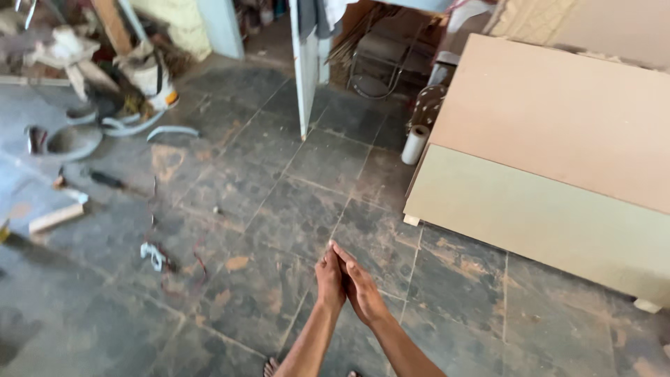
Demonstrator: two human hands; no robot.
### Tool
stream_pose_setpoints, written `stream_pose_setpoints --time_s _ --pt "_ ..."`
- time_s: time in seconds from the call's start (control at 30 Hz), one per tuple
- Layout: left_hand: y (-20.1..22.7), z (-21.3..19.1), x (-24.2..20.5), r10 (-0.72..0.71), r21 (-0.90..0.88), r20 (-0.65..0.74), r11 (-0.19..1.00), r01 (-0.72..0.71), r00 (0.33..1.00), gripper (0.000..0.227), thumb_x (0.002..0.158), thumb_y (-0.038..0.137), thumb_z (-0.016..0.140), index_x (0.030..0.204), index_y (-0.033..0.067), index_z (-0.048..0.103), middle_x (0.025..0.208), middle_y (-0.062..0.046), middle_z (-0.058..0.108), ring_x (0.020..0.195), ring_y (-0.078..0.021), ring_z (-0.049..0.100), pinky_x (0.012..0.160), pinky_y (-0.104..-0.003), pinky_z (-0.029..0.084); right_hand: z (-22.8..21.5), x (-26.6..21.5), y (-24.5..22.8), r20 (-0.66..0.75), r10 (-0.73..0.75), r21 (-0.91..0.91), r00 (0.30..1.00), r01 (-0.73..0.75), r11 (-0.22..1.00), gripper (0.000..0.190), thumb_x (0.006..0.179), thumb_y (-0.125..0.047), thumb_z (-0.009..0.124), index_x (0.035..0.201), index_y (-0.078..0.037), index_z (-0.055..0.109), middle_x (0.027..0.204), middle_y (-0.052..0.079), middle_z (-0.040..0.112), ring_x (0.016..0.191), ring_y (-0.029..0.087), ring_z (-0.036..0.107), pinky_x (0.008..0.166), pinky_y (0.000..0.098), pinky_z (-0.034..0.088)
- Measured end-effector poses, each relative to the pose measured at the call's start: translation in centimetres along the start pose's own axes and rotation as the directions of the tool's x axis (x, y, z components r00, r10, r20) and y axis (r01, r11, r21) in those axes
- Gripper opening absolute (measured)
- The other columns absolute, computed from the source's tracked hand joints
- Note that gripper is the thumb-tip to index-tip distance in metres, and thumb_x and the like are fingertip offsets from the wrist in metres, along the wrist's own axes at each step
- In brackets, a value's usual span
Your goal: The person assembles upholstered panels into a furniture frame using a pneumatic staple gun, connects air hoses, and manipulates small wooden pieces on a decorative headboard.
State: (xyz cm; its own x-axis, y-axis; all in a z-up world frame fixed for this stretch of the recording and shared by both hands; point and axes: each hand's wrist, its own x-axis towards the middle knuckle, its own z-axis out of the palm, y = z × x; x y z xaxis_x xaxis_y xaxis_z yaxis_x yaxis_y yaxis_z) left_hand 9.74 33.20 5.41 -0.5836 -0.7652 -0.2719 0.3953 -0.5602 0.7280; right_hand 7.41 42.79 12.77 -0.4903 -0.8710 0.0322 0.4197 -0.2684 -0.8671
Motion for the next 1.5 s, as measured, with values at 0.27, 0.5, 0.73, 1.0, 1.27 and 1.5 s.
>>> stream_pose_setpoints --time_s 0.27,0.5,0.73,1.0,1.27,1.5 --pt "3.0 -1.9 -0.8 -0.054 -0.034 -0.071 0.998 0.052 0.996 0.057 0.103 0.051 0.055 0.063 0.0111 0.053 0.055 0.000 0.051 0.046 -0.0116 0.044 0.041 -0.030 0.036 0.7 1.2 3.5 0.023 0.063 0.037 0.998 -0.064 0.997 0.087 0.098 -0.059 0.053 0.155 0.004 0.036 0.163 0.024 0.037 0.152 0.034 0.035 0.124 0.0456 0.025" --pt "6.0 -4.2 0.7 -0.035 -0.047 -0.100 0.998 0.030 0.994 0.053 0.104 0.047 0.059 0.065 0.0116 0.060 0.052 -0.004 0.058 0.038 -0.0132 0.048 0.035 -0.028 0.036 2.5 3.4 4.6 0.081 0.075 0.197 0.994 -0.090 0.976 0.087 0.097 -0.065 0.048 0.154 0.001 0.041 0.159 0.021 0.045 0.146 0.034 0.042 0.123 0.0471 0.028" --pt "9.6 -7.4 5.7 -0.086 -0.058 -0.092 0.995 0.081 0.992 0.046 0.102 0.045 0.055 0.076 0.0098 0.066 0.056 -0.010 0.066 0.041 -0.0175 0.059 0.038 -0.029 0.043 6.2 8.6 6.4 0.033 0.133 0.217 0.991 -0.137 0.967 0.080 0.096 -0.064 0.051 0.147 -0.003 0.050 0.156 0.016 0.049 0.145 0.030 0.046 0.123 0.0463 0.030" --pt "13.6 -11.9 14.1 -0.099 -0.060 -0.075 0.994 0.095 0.992 0.036 0.105 0.035 0.056 0.081 0.0100 0.064 0.064 -0.005 0.065 0.053 -0.0166 0.063 0.046 -0.030 0.050 10.0 16.0 8.2 0.080 0.067 0.178 0.995 -0.081 0.981 0.072 0.101 -0.063 0.052 0.141 -0.004 0.060 0.149 0.014 0.057 0.140 0.030 0.050 0.123 0.0479 0.033" --pt "12.7 -13.1 22.3 -0.167 -0.118 -0.069 0.980 0.158 0.984 0.037 0.108 0.034 0.053 0.085 0.0066 0.062 0.074 -0.006 0.065 0.065 -0.0188 0.065 0.059 -0.034 0.054 7.6 22.8 12.0 -0.078 0.051 0.248 0.996 -0.031 0.968 0.061 0.101 -0.053 0.058 0.134 -0.002 0.065 0.145 0.012 0.061 0.137 0.028 0.054 0.120 0.0473 0.037" --pt "9.1 -7.7 31.2 -0.313 0.090 -0.019 0.945 0.313 0.950 0.039 0.107 0.039 0.051 0.098 0.0035 0.066 0.080 -0.007 0.068 0.068 -0.0186 0.066 0.059 -0.032 0.052 -1.5 30.3 13.3 -0.231 0.086 0.373 0.969 0.007 0.928 0.060 0.103 -0.054 0.058 0.131 -0.001 0.068 0.132 0.014 0.067 0.125 0.029 0.060 0.111 0.0469 0.042"
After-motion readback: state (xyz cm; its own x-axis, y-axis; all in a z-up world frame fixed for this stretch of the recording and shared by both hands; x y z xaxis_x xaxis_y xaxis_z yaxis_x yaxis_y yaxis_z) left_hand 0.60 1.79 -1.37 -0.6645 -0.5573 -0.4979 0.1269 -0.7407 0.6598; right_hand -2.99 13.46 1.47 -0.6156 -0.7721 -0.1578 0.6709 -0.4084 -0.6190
